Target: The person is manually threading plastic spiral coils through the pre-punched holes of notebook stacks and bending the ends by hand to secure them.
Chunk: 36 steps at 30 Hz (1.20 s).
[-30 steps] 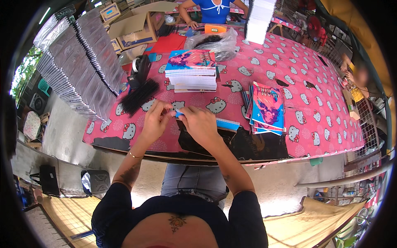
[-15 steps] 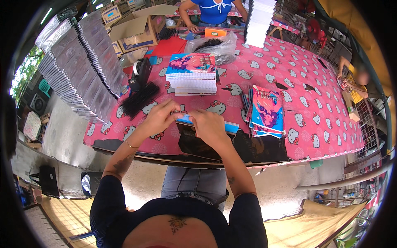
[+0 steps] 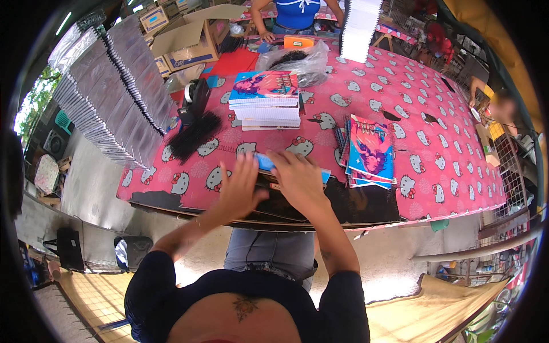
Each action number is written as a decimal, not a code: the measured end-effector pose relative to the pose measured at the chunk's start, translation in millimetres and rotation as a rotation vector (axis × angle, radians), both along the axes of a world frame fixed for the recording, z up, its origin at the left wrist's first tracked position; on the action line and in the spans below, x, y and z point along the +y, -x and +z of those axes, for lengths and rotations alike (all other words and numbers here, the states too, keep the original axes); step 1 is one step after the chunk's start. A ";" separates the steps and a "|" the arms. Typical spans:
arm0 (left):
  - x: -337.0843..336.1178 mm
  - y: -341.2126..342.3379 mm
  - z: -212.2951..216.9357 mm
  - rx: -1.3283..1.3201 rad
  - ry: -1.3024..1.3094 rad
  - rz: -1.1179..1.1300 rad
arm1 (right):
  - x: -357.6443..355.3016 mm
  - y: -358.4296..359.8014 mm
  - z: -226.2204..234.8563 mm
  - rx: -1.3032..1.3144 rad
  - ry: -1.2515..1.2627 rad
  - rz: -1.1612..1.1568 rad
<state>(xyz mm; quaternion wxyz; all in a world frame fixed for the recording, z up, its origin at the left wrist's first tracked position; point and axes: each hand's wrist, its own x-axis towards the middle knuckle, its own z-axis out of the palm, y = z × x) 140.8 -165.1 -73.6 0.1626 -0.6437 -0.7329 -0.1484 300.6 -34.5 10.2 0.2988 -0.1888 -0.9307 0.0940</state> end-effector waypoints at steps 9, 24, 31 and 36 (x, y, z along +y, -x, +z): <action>-9.7 5.0 -14.4 -0.026 0.034 -0.304 | 8.9 -14.3 -4.1 -0.029 0.060 0.029; 12.1 -11.6 29.0 0.109 0.010 -0.244 | 15.6 -15.0 4.4 -0.123 0.143 0.000; 36.3 -4.1 45.7 0.142 -0.029 -0.194 | 4.5 -28.9 12.2 -0.047 -0.075 -0.006; 18.7 -10.3 54.0 -0.094 -0.101 -0.383 | 28.3 -70.1 -30.2 0.497 0.855 0.230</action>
